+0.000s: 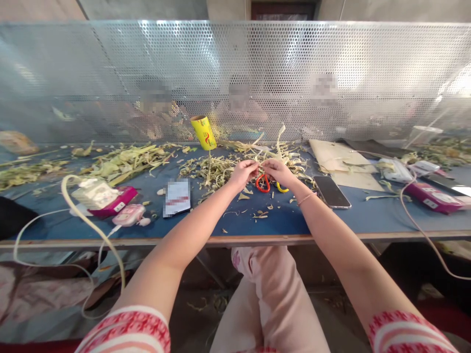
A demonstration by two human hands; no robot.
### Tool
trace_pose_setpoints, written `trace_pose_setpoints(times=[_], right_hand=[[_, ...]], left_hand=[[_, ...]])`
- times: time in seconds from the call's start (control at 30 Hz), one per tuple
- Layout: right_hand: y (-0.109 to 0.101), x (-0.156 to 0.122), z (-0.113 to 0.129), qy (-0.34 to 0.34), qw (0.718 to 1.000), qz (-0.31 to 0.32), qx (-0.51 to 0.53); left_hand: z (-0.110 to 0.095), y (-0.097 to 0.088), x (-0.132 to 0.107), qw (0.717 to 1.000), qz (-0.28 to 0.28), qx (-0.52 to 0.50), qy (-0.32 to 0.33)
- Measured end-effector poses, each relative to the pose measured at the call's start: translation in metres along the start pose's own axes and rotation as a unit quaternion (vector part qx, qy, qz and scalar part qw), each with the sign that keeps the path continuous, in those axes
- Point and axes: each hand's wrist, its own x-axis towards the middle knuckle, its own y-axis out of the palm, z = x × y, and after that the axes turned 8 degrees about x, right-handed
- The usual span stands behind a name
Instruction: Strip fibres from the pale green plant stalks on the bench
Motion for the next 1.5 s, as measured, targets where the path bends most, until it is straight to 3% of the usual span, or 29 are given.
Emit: trace_pose_setpoints(times=[0.1,0.17,0.37,0.57,0.73,1.1,1.3,1.5], right_hand=[[-0.004,0.0,-0.001,-0.073,0.993,-0.074,-0.062],[-0.006,-0.002,0.002,-0.127,0.981,-0.091,-0.115],[-0.01,-0.007,0.009,-0.22,0.938,-0.015,-0.268],[-0.009,-0.009,0.007,-0.199,0.922,0.017,-0.331],[-0.005,-0.009,0.005,-0.177,0.918,0.007,-0.355],[-0.003,-0.006,0.005,-0.202,0.922,-0.032,-0.328],[0.0,-0.004,0.003,-0.188,0.935,-0.045,-0.296],[0.003,-0.006,0.006,-0.183,0.943,-0.028,-0.277]], left_hand=[[0.002,0.0,0.002,1.0,-0.004,0.026,0.006],[0.002,-0.001,0.003,0.999,-0.011,0.039,0.002],[-0.001,-0.006,0.004,0.994,0.011,0.104,-0.013],[-0.006,-0.007,0.001,0.982,0.022,0.19,0.013],[-0.01,-0.006,0.0,0.983,0.023,0.182,0.023],[-0.013,-0.016,0.006,0.955,0.031,0.288,0.053],[-0.015,-0.016,0.005,0.919,0.036,0.362,0.148],[-0.026,-0.012,-0.003,0.907,0.055,0.384,0.161]])
